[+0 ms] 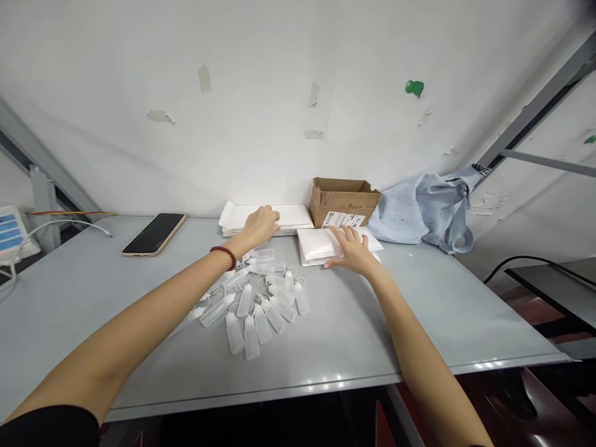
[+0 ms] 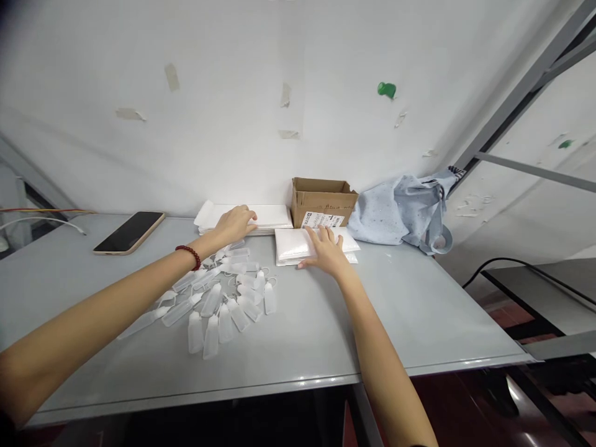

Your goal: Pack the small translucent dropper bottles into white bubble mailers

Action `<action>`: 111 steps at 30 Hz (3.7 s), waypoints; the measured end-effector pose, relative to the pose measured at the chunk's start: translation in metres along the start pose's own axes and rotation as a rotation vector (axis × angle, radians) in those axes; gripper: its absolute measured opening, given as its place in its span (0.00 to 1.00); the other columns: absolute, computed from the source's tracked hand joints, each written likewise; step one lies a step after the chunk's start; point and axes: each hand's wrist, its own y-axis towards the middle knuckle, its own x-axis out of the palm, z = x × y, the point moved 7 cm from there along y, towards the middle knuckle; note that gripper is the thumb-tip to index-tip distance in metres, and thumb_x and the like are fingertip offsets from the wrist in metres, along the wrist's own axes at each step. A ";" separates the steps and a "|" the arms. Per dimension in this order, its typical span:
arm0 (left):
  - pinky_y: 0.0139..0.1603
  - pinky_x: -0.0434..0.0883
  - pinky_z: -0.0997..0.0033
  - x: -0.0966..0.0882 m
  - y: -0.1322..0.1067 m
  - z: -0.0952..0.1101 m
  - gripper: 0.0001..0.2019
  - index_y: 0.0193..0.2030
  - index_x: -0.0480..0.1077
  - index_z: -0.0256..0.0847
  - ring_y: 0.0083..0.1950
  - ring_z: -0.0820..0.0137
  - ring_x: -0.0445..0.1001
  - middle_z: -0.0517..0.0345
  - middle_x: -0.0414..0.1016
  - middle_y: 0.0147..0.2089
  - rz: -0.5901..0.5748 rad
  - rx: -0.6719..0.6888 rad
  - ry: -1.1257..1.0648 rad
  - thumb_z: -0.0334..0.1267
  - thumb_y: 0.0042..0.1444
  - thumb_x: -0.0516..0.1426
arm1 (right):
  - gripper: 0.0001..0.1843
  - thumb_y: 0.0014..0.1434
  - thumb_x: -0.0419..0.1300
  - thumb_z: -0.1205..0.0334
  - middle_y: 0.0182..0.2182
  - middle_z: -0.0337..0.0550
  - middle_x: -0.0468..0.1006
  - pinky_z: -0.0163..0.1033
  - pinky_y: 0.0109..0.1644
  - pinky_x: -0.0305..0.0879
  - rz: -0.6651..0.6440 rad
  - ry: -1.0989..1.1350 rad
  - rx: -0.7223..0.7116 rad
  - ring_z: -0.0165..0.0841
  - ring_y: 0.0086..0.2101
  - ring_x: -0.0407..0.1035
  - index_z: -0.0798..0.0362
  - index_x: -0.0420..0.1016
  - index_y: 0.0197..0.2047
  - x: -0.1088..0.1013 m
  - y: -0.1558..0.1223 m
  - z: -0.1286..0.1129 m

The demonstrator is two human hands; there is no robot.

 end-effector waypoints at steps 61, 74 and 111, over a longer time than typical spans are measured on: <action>0.23 0.56 0.77 -0.014 -0.125 0.009 0.08 0.24 0.65 0.37 0.24 0.76 0.60 0.65 0.61 0.22 -0.076 -0.105 -0.940 0.37 0.46 0.60 | 0.41 0.48 0.54 0.60 0.50 0.57 0.67 0.58 0.60 0.39 0.571 -0.037 -0.559 0.45 0.50 0.62 0.59 0.45 0.64 -0.046 -0.054 -0.141; 0.45 0.67 0.66 -0.013 -0.126 0.020 0.10 0.41 0.73 0.42 0.47 0.64 0.70 0.54 0.76 0.43 -0.048 0.224 -0.542 0.37 0.56 0.53 | 0.25 0.48 0.55 0.67 0.42 0.51 0.74 0.44 0.43 0.54 0.243 -0.108 -0.207 0.45 0.43 0.65 0.54 0.65 0.52 -0.055 -0.027 -0.060; 0.35 0.64 0.70 -0.024 -0.130 -0.043 0.13 0.37 0.75 0.43 0.42 0.59 0.71 0.53 0.76 0.39 -0.263 -0.043 -0.289 0.44 0.44 0.59 | 0.27 0.49 0.55 0.69 0.44 0.52 0.72 0.45 0.45 0.53 0.129 -0.079 -0.229 0.45 0.44 0.63 0.55 0.62 0.55 -0.039 -0.027 -0.076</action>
